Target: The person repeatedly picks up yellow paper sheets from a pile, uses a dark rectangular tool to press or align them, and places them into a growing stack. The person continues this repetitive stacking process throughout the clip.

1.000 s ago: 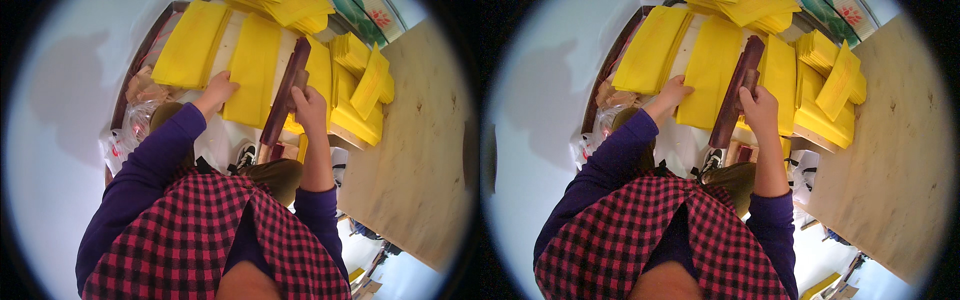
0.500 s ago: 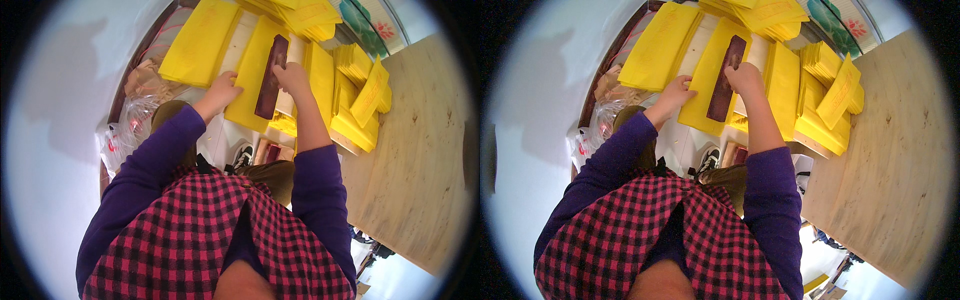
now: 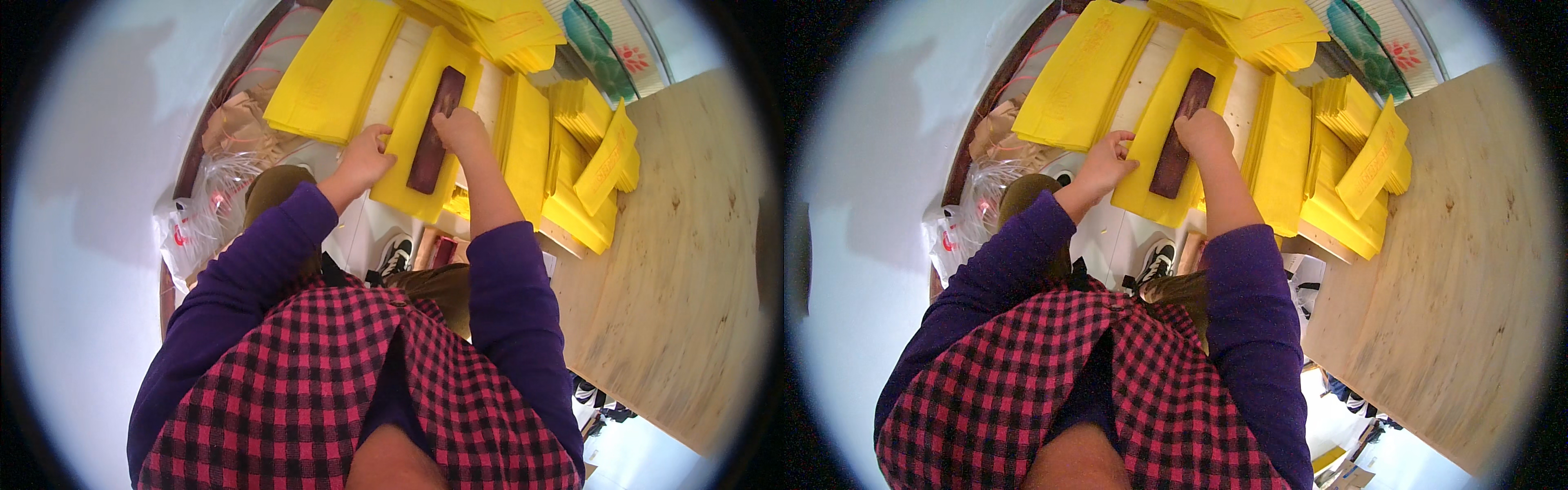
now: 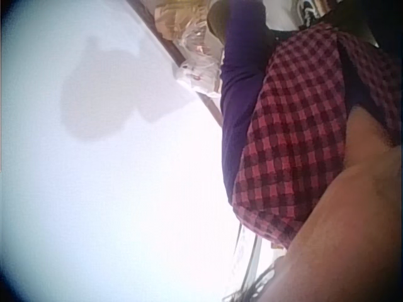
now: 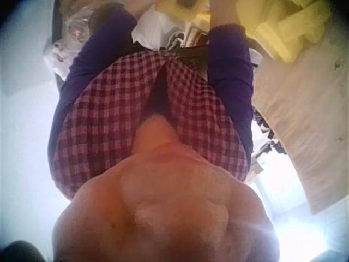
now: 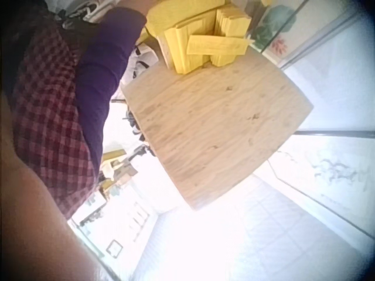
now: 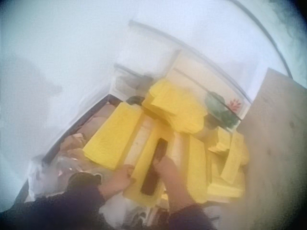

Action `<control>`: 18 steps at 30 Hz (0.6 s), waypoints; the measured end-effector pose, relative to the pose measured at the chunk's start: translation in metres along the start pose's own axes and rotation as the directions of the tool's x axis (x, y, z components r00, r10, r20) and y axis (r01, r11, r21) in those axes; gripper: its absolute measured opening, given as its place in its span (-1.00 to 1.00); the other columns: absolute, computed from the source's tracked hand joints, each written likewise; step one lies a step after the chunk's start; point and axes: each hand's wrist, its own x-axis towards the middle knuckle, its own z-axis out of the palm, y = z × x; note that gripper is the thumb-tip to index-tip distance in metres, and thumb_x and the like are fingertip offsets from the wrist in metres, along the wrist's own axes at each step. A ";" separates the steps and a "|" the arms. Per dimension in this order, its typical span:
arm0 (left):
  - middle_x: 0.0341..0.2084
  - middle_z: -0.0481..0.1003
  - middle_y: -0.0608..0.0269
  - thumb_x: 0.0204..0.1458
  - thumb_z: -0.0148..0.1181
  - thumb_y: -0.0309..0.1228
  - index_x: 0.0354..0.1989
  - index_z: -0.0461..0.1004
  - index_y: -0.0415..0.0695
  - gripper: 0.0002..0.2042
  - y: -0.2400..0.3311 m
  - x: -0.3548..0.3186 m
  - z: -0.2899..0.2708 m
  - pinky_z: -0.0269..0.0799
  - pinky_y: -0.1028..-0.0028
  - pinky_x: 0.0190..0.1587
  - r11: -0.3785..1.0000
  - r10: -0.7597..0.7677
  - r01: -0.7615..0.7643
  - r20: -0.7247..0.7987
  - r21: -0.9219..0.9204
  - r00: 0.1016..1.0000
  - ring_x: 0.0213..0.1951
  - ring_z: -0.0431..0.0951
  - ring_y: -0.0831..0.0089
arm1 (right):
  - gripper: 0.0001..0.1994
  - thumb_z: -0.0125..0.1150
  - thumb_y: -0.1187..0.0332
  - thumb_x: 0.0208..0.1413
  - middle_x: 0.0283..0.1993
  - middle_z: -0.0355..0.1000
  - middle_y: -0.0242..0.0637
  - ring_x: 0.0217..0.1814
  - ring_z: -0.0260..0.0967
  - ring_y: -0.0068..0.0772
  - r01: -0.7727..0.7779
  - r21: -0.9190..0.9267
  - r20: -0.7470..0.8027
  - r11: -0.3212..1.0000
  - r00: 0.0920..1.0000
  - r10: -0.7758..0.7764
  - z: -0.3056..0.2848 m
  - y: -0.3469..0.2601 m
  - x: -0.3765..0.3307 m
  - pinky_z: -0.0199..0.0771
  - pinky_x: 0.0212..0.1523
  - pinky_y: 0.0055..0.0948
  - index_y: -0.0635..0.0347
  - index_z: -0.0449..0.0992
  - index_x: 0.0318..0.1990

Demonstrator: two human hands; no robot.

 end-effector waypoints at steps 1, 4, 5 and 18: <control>-0.46 0.45 0.21 -0.16 0.14 -0.61 0.03 0.24 -0.29 -0.52 0.000 0.000 0.000 0.37 0.53 -0.38 1.000 -0.001 0.001 -0.001 0.030 1.000 -0.44 0.46 0.49 | -0.57 -0.06 0.10 -0.01 -0.21 0.47 0.03 -0.14 0.44 -0.02 -0.007 -0.026 0.006 1.000 1.000 0.007 0.003 -0.001 0.001 0.42 -0.11 -0.19 0.31 0.54 -0.25; -0.46 0.45 0.20 -0.15 0.16 -0.59 0.04 0.24 -0.28 -0.51 0.001 0.000 0.003 0.38 0.53 -0.36 0.999 0.024 -0.023 -0.018 0.027 1.000 -0.43 0.46 0.48 | -0.57 -0.08 0.11 -0.01 -0.20 0.47 0.03 -0.13 0.43 0.00 -0.023 -0.009 0.006 1.000 1.000 0.023 0.008 0.000 0.003 0.41 -0.11 -0.17 0.30 0.54 -0.25; -0.46 0.46 0.20 -0.15 0.16 -0.58 0.04 0.24 -0.28 -0.51 0.002 -0.001 0.003 0.38 0.52 -0.35 0.999 0.017 -0.016 -0.017 0.049 1.000 -0.42 0.47 0.48 | -0.57 -0.08 0.11 -0.01 -0.20 0.47 0.04 -0.13 0.43 0.00 -0.011 -0.004 -0.012 1.000 1.000 0.011 0.009 0.001 0.002 0.41 -0.11 -0.17 0.31 0.54 -0.25; -0.36 0.51 0.09 -0.13 0.13 -0.60 0.02 0.26 -0.30 -0.55 0.004 0.001 0.008 0.41 0.46 -0.29 0.993 0.104 -0.101 -0.066 0.059 0.992 -0.33 0.52 0.38 | -0.57 -0.02 0.10 0.01 -0.47 0.45 0.00 -0.47 0.45 -0.13 0.086 0.398 -0.148 0.914 0.989 -0.028 0.001 0.033 -0.008 0.44 -0.40 -0.24 0.41 0.47 -0.41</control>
